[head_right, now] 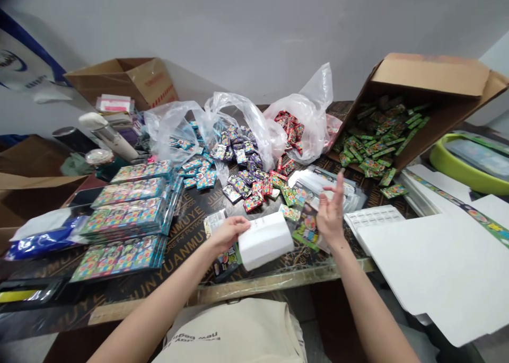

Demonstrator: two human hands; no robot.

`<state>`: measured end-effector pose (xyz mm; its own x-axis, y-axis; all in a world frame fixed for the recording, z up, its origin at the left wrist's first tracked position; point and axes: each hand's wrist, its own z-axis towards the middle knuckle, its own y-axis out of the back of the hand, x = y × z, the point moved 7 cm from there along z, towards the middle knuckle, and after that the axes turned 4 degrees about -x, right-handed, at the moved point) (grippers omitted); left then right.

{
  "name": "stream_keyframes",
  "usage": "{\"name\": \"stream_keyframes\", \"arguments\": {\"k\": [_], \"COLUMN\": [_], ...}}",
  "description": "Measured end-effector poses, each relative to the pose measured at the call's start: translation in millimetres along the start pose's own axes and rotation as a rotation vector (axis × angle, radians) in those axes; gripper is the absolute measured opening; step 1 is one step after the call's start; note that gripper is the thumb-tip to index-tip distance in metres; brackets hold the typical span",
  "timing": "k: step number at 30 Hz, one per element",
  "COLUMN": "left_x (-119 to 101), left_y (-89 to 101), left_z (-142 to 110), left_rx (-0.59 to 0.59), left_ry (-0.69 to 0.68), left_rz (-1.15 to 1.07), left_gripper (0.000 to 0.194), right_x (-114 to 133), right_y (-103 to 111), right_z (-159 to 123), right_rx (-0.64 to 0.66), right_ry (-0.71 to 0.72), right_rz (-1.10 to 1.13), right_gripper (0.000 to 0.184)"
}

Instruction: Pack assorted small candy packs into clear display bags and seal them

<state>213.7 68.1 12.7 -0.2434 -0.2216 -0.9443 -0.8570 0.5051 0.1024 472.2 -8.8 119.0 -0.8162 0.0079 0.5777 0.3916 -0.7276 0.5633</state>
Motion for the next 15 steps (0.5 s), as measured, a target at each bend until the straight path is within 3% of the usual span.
{"name": "stream_keyframes", "arguments": {"k": [3,6,8,10,13,15], "left_x": [3,-5,-12,-17,-11,-2], "left_y": [-40.7,-41.0,-14.4,27.3,91.9,118.2], "left_z": [16,20,16,10,1,-1], "left_rx": [-0.054,-0.18,-0.287,-0.399,-0.522,-0.521], "left_ry": [-0.059,-0.163,-0.22,-0.235,-0.177,-0.133], "left_rz": [0.128,0.283,0.379,0.461,0.551,0.574], "left_gripper": [0.026,0.013,0.008,0.017,0.027,0.025], "right_x": [20,14,2,-5,-2,9], "right_y": [-27,-69,-88,-100,-101,-95], "right_z": [-17,-53,-73,-85,-87,-80], "right_rx": [0.067,0.204,0.267,0.304,0.272,0.207], "right_ry": [0.044,0.077,0.118,0.201,0.307,0.306], "right_rz": [-0.04,-0.177,-0.264,-0.292,-0.237,-0.155], "right_gripper": [0.054,0.049,0.048,0.047,0.047,0.05]}}
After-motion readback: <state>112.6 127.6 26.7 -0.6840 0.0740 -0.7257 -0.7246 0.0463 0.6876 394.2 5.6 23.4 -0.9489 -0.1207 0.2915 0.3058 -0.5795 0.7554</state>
